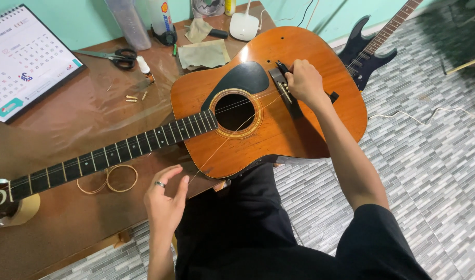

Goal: Tightening and winding strings on an acoustic guitar using a string winder and manual manipulation.

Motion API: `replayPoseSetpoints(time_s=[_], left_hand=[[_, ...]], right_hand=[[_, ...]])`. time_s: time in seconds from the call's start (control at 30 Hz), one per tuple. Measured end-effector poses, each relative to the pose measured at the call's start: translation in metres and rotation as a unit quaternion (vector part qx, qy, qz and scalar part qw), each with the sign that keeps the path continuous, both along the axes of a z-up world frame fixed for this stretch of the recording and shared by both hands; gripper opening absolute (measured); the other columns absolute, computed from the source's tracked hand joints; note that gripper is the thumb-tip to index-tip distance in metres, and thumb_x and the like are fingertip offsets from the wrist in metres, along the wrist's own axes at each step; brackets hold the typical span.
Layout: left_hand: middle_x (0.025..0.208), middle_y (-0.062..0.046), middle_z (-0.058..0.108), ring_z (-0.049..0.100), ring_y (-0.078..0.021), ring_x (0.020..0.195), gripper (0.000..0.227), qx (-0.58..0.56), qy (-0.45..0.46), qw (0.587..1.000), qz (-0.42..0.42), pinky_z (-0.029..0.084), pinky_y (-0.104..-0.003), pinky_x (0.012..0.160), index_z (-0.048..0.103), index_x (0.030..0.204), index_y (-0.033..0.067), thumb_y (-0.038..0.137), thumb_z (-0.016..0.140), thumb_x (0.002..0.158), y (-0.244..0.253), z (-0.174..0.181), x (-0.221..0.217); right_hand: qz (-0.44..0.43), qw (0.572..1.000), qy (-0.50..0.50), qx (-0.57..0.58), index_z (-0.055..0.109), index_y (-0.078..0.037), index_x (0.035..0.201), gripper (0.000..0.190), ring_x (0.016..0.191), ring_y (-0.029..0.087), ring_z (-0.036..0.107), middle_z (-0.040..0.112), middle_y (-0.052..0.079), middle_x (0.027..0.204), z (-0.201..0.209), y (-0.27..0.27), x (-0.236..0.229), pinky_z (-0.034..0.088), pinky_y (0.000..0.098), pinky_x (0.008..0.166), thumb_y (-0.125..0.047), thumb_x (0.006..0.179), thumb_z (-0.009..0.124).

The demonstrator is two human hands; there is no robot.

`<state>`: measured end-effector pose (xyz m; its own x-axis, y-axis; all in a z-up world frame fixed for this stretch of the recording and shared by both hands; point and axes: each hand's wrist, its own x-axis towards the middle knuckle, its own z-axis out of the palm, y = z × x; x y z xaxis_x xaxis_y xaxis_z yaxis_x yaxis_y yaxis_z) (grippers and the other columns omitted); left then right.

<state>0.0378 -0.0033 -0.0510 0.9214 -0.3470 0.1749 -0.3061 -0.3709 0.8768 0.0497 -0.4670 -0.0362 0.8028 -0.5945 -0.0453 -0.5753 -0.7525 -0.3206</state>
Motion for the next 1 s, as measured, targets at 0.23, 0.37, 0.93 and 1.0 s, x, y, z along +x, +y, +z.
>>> replayPoseSetpoints(time_s=[0.23, 0.37, 0.93, 1.0], left_hand=[[0.107, -0.012, 0.076, 0.073, -0.0332, 0.102, 0.016, -0.064, -0.112, 0.987, -0.095, 0.057, -0.043, 0.090, 0.076, 0.105, 0.0066, 0.014, 0.077, 0.090, -0.063, 0.041, 0.004], [0.108, -0.016, 0.074, 0.071, -0.0394, 0.103, 0.023, -0.037, -0.107, 0.974, -0.195, 0.055, -0.048, 0.092, 0.075, 0.112, 0.0047, 0.014, 0.075, 0.092, -0.128, 0.040, 0.006], [0.095, -0.004, 0.065, 0.067, -0.0269, 0.088, 0.016, 0.071, -0.262, 0.953, -0.136, 0.050, -0.039, 0.075, 0.076, 0.098, 0.0116, 0.008, 0.079, 0.083, -0.333, -0.034, 0.033], [0.094, -0.006, 0.065, 0.070, -0.0288, 0.084, 0.017, 0.072, -0.250, 0.956, -0.136, 0.052, -0.040, 0.071, 0.076, 0.099, 0.0092, 0.006, 0.079, 0.083, -0.336, -0.034, 0.031]], right_hand=[[0.074, 0.984, -0.015, -0.163, 0.054, -0.002, 0.119, 0.021, 0.086, 0.048, 0.070, 0.057, 0.018, 0.102, 0.002, -0.010, -0.025, 0.053, 0.0605, 0.077, -0.021, 0.109, 0.051], [0.122, 0.972, 0.049, -0.196, 0.056, -0.015, 0.125, 0.023, 0.100, 0.035, 0.068, 0.065, 0.009, 0.100, 0.000, -0.046, -0.051, 0.036, 0.0531, 0.097, -0.031, 0.109, 0.049], [0.191, 0.967, -0.002, -0.166, 0.064, -0.017, 0.101, 0.029, 0.094, 0.029, 0.065, 0.067, 0.007, 0.090, -0.011, -0.058, -0.058, 0.029, 0.0477, 0.097, -0.045, 0.102, 0.060], [0.200, 0.965, 0.001, -0.168, 0.064, -0.018, 0.100, 0.028, 0.094, 0.028, 0.064, 0.066, 0.006, 0.090, -0.012, -0.059, -0.055, 0.028, 0.0477, 0.097, -0.046, 0.102, 0.060]])
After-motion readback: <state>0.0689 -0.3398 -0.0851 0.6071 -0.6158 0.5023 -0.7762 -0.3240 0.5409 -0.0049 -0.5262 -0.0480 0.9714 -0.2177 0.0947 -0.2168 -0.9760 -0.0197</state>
